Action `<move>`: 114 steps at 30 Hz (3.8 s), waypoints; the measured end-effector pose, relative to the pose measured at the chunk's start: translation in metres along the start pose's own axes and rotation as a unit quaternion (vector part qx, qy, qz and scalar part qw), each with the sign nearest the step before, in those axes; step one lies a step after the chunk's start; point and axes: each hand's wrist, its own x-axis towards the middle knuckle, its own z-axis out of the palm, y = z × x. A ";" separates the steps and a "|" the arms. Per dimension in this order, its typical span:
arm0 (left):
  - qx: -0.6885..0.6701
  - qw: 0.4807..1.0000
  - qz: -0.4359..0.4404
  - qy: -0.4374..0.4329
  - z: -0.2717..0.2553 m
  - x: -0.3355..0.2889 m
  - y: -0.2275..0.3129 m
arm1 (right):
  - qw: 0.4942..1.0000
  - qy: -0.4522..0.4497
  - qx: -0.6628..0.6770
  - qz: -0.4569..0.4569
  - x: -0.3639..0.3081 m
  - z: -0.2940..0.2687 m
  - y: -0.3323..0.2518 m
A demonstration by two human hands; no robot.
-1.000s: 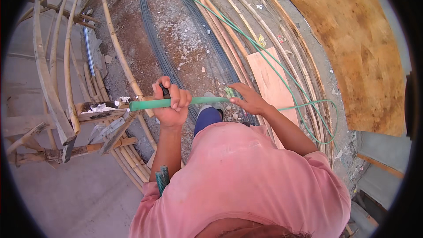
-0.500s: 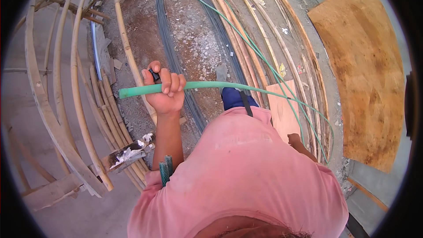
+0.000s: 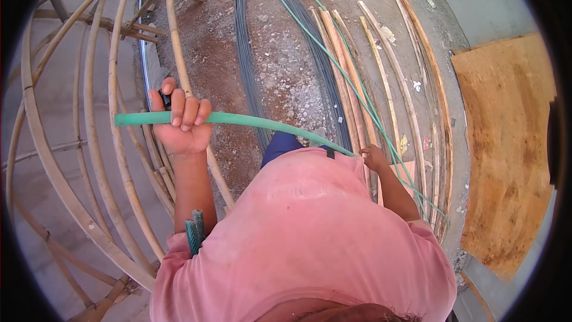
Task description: The person cuts the end of a green hose with pliers, walks across a construction area, and attaches the hose to a faucet on a wall by hand using white tape.
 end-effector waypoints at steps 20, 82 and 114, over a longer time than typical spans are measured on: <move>-0.138 0.988 0.064 -0.016 -0.211 0.441 0.168 | 0.970 -0.105 0.116 0.187 0.362 -0.200 -0.240; 0.237 0.949 0.188 0.085 -0.930 1.889 0.682 | 0.934 0.343 -0.038 0.097 1.922 -1.053 -1.228; 0.026 0.982 0.172 0.071 -1.218 2.666 0.817 | 0.719 0.518 0.418 0.201 2.415 -1.314 -1.255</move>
